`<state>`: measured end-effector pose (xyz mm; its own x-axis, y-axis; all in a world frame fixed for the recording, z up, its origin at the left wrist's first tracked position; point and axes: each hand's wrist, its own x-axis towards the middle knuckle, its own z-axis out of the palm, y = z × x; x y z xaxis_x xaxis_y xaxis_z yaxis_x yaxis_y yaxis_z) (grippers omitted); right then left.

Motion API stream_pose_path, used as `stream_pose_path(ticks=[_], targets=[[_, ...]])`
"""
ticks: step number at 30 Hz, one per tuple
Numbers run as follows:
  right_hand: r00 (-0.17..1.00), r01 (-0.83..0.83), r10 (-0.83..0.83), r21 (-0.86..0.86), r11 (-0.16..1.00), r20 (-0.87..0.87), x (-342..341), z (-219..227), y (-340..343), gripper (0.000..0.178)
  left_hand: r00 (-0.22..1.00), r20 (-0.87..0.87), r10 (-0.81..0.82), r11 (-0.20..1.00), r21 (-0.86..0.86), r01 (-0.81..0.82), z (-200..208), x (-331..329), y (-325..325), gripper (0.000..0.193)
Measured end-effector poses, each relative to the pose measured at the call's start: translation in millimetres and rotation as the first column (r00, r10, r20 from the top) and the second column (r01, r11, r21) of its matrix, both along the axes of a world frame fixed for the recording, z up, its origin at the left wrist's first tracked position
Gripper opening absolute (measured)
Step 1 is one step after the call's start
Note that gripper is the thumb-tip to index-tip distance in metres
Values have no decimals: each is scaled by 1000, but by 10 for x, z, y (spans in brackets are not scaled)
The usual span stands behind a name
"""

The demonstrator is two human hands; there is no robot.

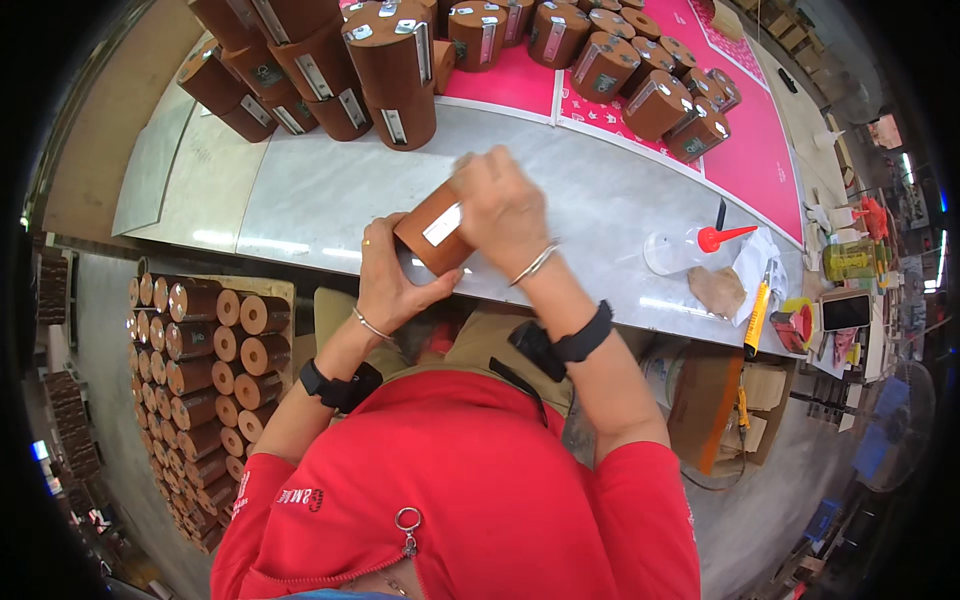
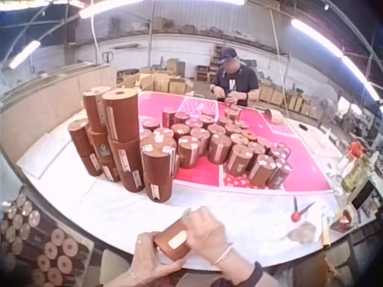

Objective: Applying labels and cleaning wooden/composite cylindrical furniture legs in a manufacturing facility.

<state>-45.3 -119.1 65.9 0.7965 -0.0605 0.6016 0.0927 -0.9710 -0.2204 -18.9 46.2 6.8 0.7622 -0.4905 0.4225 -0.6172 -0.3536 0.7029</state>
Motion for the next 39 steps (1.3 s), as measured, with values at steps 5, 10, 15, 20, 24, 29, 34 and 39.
stream_pose_path(ticks=[5, 10, 15, 20, 24, 29, 34, 39], targets=[[999, -17, 30, 354, 935, -30, -28, -243, -344, 14, 1000, -2, 4, 998, 55, -3, 94, -63, -7, 81], [999, -40, 22, 501, 865, 43, -96, -267, -258, 14, 977, -207, -42, 998, 32, 49, 257, -12, 26, 75], [999, -41, 35, 546, 837, 21, -65, -208, -242, 14, 991, -127, -53, 998, 39, 58, 440, 217, -43, 47], [999, -41, 30, 568, 822, 28, -80, -262, -258, 14, 936, -322, -145, 984, 52, 171, 472, 522, -308, 45], [998, -53, 23, 552, 832, 61, -105, -288, -253, 12, 784, -586, -203, 970, -11, 243, 446, 574, -435, 48], [996, -72, 35, 542, 837, 77, -90, -269, -259, 11, 823, -546, -153, 966, 93, 241, 518, 564, -512, 48], [996, -77, 38, 564, 822, 80, -56, -277, -259, 11, 846, -523, -104, 954, 187, 234, 601, 573, -515, 43], [996, -75, 39, 572, 817, 74, -43, -283, -248, 12, 841, -533, -95, 966, 156, 208, 598, 583, -518, 43]])
